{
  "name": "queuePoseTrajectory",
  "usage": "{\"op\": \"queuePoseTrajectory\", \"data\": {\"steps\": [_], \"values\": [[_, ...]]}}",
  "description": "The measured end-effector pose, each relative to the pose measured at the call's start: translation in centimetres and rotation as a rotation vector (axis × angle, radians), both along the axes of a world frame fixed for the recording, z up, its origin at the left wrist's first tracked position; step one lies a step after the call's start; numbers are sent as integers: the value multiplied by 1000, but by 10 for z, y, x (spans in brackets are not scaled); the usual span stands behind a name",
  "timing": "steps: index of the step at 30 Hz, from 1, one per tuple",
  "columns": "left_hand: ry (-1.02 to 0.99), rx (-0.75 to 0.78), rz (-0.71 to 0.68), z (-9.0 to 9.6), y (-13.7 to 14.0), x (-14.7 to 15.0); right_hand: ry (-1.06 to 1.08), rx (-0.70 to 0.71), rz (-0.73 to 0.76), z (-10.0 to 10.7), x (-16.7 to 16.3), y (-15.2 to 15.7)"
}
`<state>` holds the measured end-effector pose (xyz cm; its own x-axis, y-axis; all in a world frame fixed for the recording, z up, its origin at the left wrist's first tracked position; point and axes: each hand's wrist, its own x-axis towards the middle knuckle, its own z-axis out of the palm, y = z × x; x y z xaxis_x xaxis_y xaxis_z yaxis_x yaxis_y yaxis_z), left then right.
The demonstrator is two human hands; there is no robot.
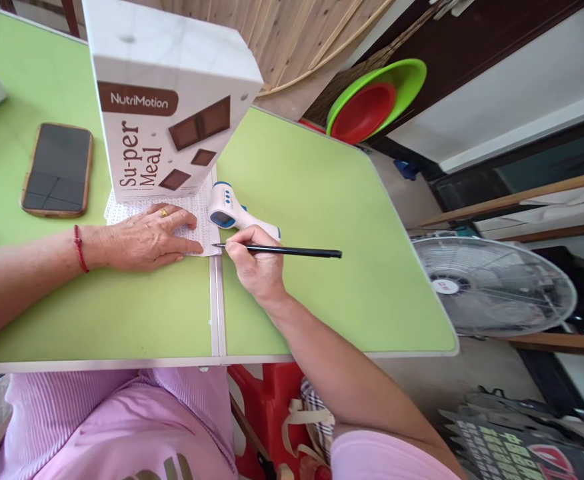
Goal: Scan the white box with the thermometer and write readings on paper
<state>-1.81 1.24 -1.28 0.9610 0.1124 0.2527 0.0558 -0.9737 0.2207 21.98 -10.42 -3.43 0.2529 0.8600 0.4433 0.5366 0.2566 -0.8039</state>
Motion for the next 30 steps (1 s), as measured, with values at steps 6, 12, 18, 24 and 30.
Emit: {"op": "queuePoseTrajectory", "data": {"steps": [6,12,18,24,30], "values": [[-19,-11,-9,-3,2,0,-106,124,-39,8,8,-5],[18,-120,28,5,-5,1,-601,309,-14,38,31,-17],[166,-555,-9,99,0,-29,-978,94,259,41,39,-31],[49,-293,901,145,23,-115,-1020,-55,327,31,54,-34],[445,-106,1365,87,-4,-116,-836,24,327,62,-5,-22]]}}
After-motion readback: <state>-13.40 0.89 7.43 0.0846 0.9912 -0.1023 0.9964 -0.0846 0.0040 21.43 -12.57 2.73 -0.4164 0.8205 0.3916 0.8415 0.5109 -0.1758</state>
